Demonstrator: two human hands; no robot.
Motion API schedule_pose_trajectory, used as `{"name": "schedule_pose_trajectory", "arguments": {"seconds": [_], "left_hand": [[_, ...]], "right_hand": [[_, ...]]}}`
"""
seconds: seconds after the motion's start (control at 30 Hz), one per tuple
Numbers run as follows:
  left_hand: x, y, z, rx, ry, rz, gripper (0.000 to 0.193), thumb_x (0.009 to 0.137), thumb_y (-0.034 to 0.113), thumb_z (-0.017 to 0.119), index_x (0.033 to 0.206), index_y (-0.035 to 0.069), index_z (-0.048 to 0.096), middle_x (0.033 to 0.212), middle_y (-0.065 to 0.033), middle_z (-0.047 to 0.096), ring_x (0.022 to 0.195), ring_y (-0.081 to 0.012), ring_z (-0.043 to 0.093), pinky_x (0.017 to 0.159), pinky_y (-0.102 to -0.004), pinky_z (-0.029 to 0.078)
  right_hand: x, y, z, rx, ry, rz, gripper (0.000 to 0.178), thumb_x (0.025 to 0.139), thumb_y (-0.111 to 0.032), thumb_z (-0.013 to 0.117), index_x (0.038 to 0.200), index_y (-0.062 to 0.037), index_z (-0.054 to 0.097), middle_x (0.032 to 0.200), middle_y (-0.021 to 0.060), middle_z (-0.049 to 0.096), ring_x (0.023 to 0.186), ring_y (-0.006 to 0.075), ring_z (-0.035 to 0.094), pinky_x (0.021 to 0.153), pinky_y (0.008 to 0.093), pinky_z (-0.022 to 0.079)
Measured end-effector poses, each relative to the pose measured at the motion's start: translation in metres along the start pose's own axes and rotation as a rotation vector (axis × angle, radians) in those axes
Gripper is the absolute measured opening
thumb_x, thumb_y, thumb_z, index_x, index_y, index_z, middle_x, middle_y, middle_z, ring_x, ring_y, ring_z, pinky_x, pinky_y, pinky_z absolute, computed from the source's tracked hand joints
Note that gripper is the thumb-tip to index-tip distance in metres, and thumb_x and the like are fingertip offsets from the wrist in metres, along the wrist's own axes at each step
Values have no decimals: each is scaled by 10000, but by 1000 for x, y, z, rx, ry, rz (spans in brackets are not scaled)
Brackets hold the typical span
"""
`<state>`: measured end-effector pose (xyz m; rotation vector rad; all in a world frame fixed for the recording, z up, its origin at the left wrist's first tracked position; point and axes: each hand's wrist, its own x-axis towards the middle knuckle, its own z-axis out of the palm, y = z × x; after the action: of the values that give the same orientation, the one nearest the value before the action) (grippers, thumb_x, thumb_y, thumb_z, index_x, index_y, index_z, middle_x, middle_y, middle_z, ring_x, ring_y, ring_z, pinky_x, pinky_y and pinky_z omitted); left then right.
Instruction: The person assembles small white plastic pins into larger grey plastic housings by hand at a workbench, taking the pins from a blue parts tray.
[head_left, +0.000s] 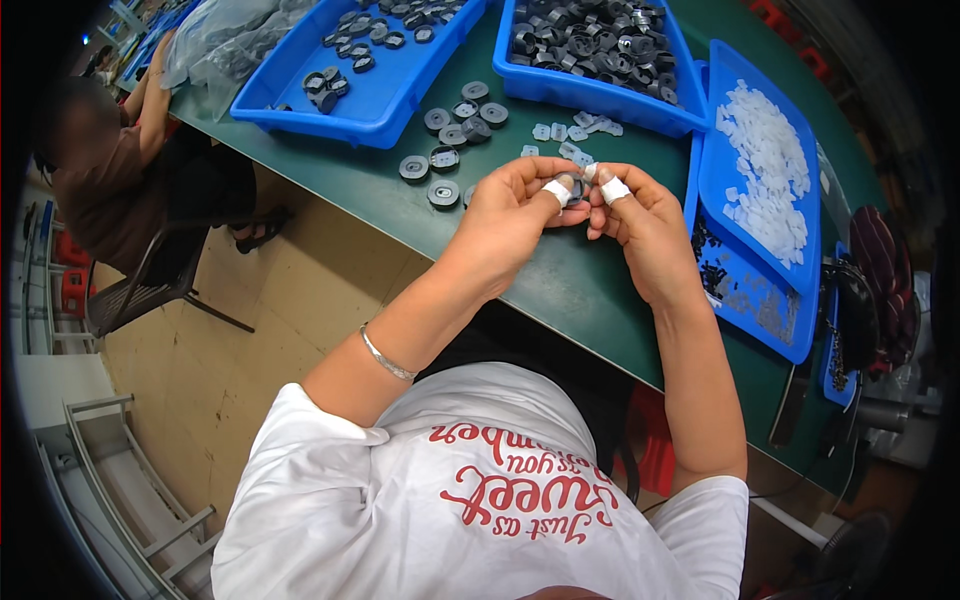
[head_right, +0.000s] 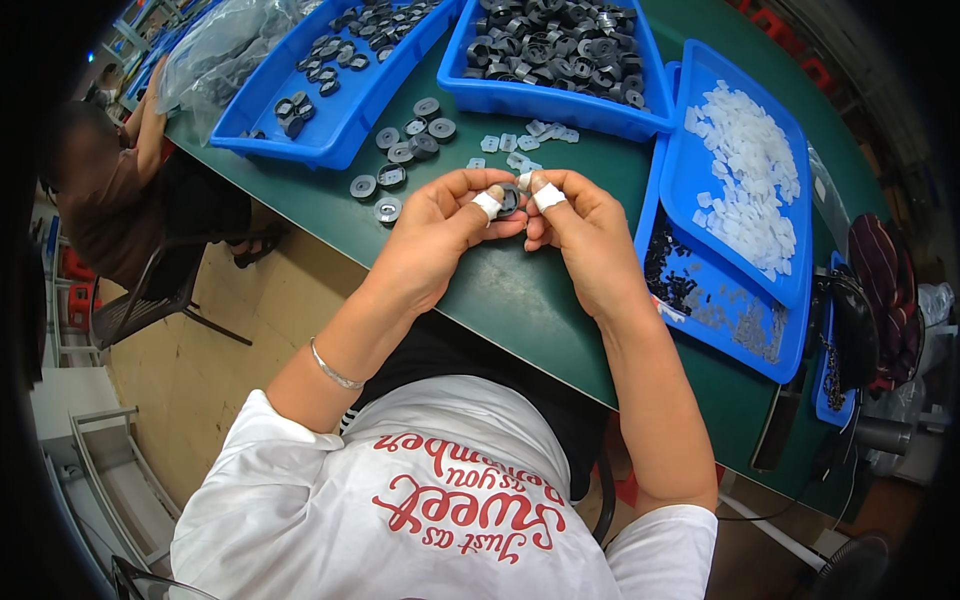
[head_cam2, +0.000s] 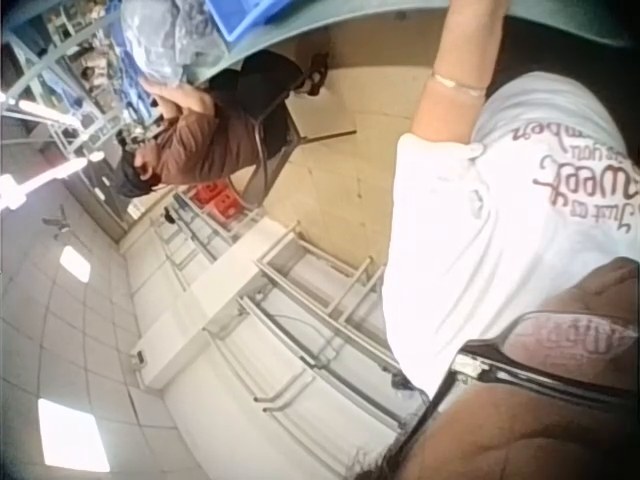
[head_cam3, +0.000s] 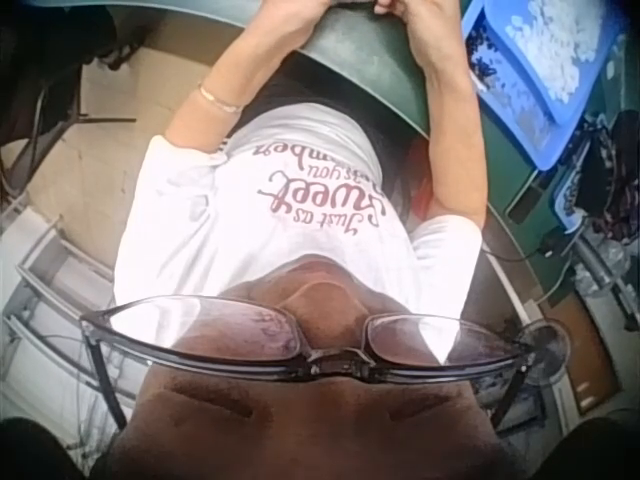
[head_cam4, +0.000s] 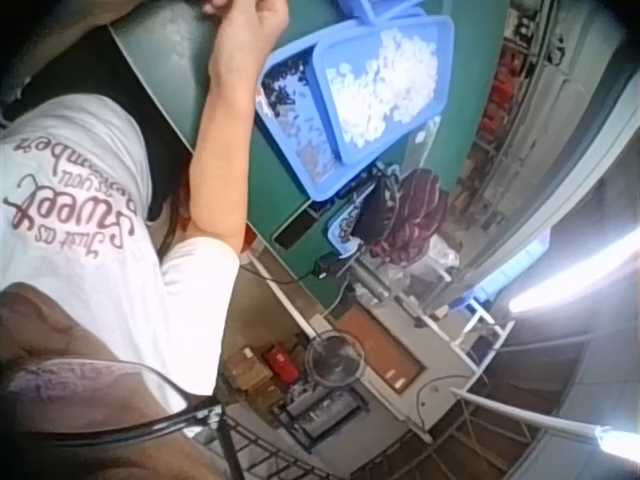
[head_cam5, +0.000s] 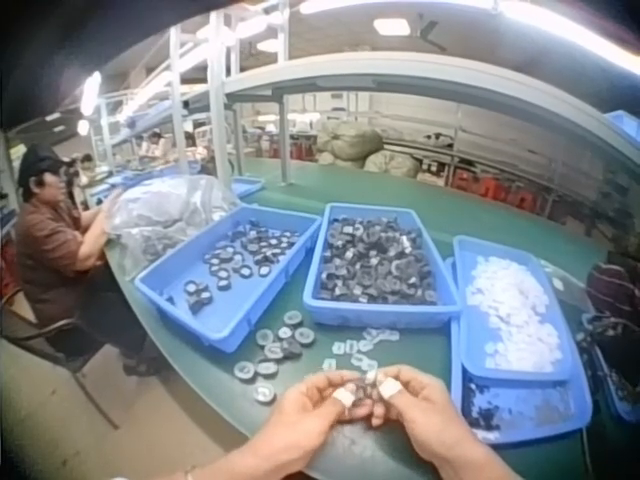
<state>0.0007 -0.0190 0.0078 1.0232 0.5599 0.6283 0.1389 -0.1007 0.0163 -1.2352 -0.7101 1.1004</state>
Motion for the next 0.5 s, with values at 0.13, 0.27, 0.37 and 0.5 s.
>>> {"name": "schedule_pose_trajectory", "arguments": {"seconds": [0.13, 0.27, 0.37, 0.5], "left_hand": [[-3, 1, -3, -48, -25, -48, 351, 929, 13, 425, 1256, -111, 454, 1131, -166, 586, 971, -184, 631, 892, -275, 522], [-6, -1, -1, 62, -68, 6, 407, 935, 29, 397, 1314, -120, 405, 1165, -155, 564, 1007, -186, 611, 927, -297, 507], [-10, -1, 2, 57, -83, -16, 398, 957, 80, 424, 1305, -114, 416, 1148, -145, 574, 1012, -188, 609, 925, -312, 510], [-7, 3, -9, -89, -126, -114, 385, 981, 176, 466, 1253, -98, 472, 1094, -135, 599, 981, -185, 623, 896, -302, 525]], "right_hand": [[-3, -4, 7, -150, 41, -12, 178, 904, -98, 593, 1045, 9, 619, 832, 11, 587, 691, 60, 522, 639, 214, 457], [-3, 0, 3, -320, 29, -55, 187, 861, -62, 632, 1031, 15, 626, 821, 3, 571, 688, 52, 498, 622, 207, 431], [-1, 8, -2, -331, 44, -126, 137, 840, -29, 636, 972, 3, 636, 800, -15, 553, 683, 51, 483, 600, 211, 414], [-8, 5, 5, -513, 52, -241, 101, 810, -5, 645, 910, -6, 634, 768, -8, 542, 666, 64, 479, 588, 221, 408]]}}
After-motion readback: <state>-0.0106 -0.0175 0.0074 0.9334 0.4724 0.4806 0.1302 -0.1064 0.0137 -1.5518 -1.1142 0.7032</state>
